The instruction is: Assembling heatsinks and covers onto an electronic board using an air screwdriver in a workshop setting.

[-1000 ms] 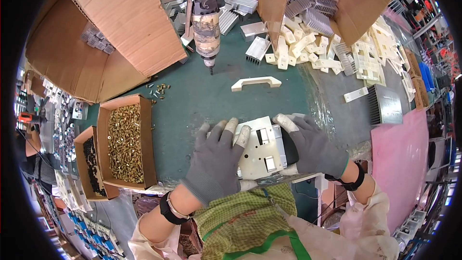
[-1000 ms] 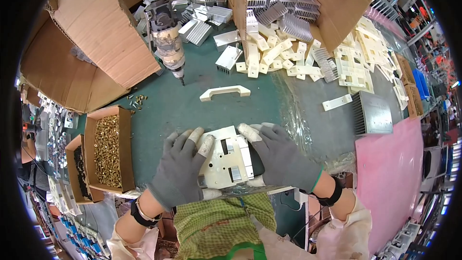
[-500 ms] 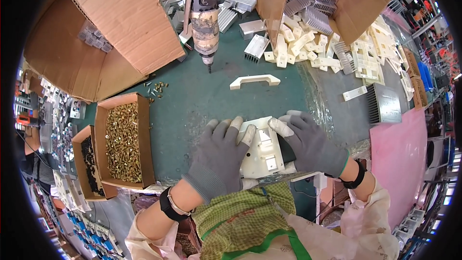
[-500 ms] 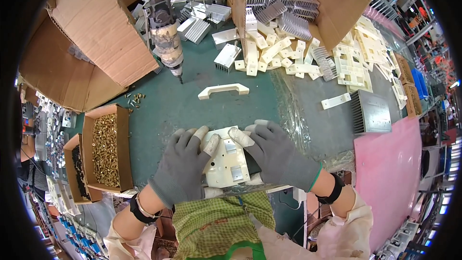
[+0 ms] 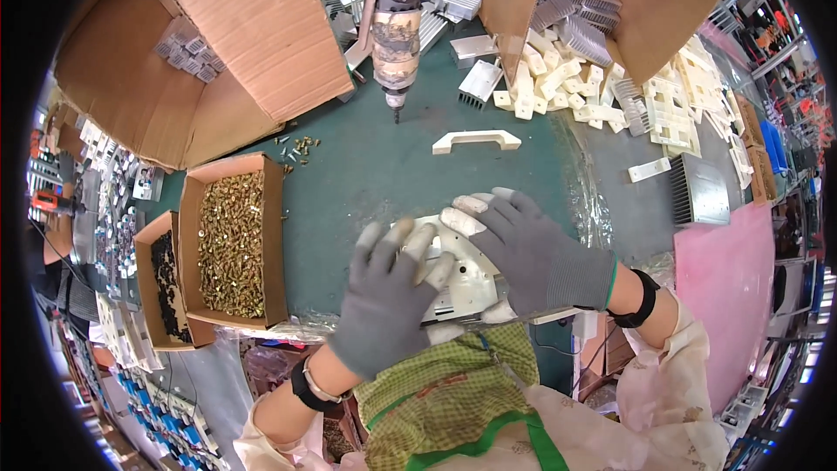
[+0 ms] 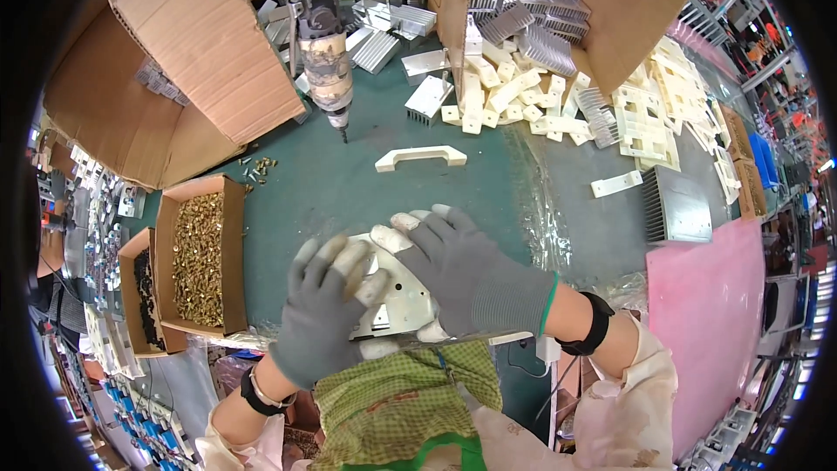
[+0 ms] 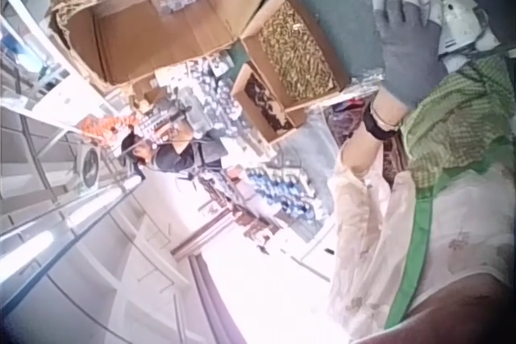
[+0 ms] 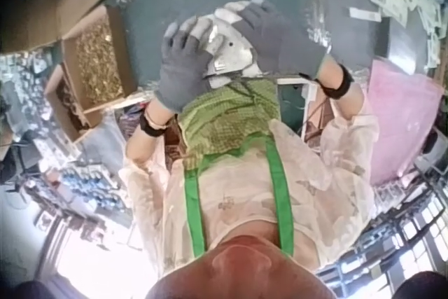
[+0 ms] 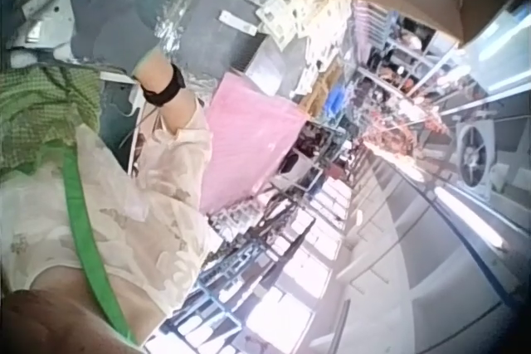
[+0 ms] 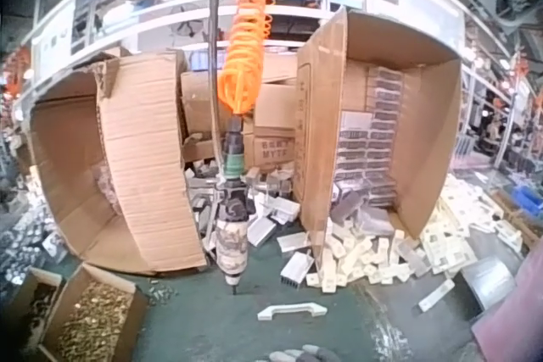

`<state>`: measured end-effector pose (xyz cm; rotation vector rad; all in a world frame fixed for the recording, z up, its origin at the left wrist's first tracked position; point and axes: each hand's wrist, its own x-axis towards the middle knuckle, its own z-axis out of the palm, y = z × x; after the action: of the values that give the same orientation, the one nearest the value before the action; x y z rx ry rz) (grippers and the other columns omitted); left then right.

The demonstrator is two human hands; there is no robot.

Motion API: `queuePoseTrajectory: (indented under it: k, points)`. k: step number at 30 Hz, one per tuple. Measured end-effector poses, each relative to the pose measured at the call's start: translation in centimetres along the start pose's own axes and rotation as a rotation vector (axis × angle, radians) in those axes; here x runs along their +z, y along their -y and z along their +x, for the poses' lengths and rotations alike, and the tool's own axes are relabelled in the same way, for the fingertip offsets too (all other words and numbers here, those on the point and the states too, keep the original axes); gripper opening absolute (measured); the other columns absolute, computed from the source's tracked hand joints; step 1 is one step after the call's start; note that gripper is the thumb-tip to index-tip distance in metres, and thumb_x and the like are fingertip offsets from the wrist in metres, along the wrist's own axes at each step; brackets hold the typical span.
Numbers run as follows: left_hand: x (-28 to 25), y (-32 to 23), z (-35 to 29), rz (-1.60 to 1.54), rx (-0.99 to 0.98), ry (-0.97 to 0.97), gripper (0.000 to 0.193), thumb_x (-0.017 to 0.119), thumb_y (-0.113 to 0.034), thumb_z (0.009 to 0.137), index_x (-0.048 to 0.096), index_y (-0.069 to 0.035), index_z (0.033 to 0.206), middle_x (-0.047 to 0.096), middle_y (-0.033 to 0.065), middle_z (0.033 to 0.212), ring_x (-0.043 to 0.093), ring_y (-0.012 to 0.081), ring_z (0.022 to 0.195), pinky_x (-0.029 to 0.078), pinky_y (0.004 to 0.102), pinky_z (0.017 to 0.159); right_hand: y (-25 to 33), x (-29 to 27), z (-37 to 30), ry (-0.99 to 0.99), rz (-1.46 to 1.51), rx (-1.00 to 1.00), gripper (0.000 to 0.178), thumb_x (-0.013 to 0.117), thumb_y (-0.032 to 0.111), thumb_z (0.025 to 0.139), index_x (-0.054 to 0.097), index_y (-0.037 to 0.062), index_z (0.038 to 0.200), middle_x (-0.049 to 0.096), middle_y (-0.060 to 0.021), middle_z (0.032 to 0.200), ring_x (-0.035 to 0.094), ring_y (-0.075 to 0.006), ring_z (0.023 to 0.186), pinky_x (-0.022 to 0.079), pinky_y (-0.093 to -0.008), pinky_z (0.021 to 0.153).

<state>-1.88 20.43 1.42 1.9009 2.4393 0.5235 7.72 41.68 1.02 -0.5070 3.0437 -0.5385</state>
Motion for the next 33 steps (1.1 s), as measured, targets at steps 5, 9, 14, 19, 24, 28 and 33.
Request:
queuePoseTrajectory:
  k: [5,9,14,19,24,28,33]
  points:
    - [0.2,1.4,-3.7,-0.126,-0.172,-0.137,0.085,0.073,-0.055,0.067,0.050,0.001,0.127,0.056,0.0168,0.112,0.052,0.0347,0.104,0.036,0.0500,0.094,0.0,0.3,-0.1,-0.031,-0.094,-0.020,0.099,0.074,0.057,0.062,0.041,-0.0030,0.133,0.042,-0.0224,0.134,0.044,-0.0364,0.121,0.031,-0.0492,0.105]
    - [2.5,0.7,-4.7,-0.232,-0.191,-0.118,0.090,0.078,-0.046,0.067,0.042,0.003,0.133,0.057,0.0174,0.111,0.053,0.0354,0.103,0.036,0.0493,0.095,0.1,-0.1,0.2,-0.001,-0.114,-0.031,0.097,0.073,0.059,0.063,0.044,-0.0042,0.130,0.042,-0.0224,0.134,0.044,-0.0350,0.120,0.031,-0.0479,0.105]
    - [4.0,0.2,-4.9,-0.217,-0.275,-0.216,0.086,0.079,-0.035,0.067,0.041,0.003,0.134,0.057,0.0175,0.109,0.053,0.0349,0.101,0.037,0.0491,0.094,0.2,-0.3,0.2,0.007,-0.136,-0.028,0.094,0.072,0.061,0.063,0.048,-0.0050,0.126,0.045,-0.0221,0.132,0.046,-0.0341,0.118,0.032,-0.0468,0.105]
    - [4.1,0.5,-5.1,-0.218,-0.295,-0.215,0.088,0.080,-0.032,0.066,0.040,0.003,0.135,0.059,0.0167,0.108,0.054,0.0334,0.097,0.038,0.0491,0.093,-0.1,0.1,0.4,-0.009,-0.115,-0.041,0.096,0.071,0.060,0.062,0.046,-0.0052,0.127,0.045,-0.0225,0.130,0.046,-0.0341,0.118,0.032,-0.0462,0.104]
    - [3.9,1.1,-5.3,-0.261,-0.218,-0.199,0.090,0.080,-0.034,0.065,0.040,0.003,0.136,0.059,0.0146,0.103,0.055,0.0314,0.093,0.039,0.0495,0.092,-0.4,0.0,0.5,-0.027,-0.077,-0.050,0.100,0.075,0.057,0.055,0.046,-0.0043,0.128,0.046,-0.0220,0.127,0.048,-0.0344,0.114,0.036,-0.0456,0.100]
    - [4.1,0.9,-5.5,-0.198,-0.206,-0.256,0.091,0.080,-0.038,0.066,0.040,0.004,0.136,0.058,0.0148,0.106,0.053,0.0332,0.099,0.039,0.0497,0.093,0.2,0.0,0.5,0.014,-0.120,-0.032,0.098,0.072,0.059,0.060,0.044,-0.0026,0.131,0.044,-0.0235,0.129,0.045,-0.0352,0.118,0.032,-0.0472,0.103]
    - [4.4,0.4,-5.2,-0.173,-0.207,-0.307,0.090,0.079,-0.034,0.065,0.039,0.006,0.135,0.059,0.0128,0.103,0.056,0.0299,0.094,0.036,0.0507,0.098,1.1,0.4,0.8,0.149,-0.219,0.014,0.092,0.063,0.064,0.072,0.043,0.0003,0.134,0.038,-0.0246,0.138,0.038,-0.0363,0.126,0.024,-0.0489,0.110]
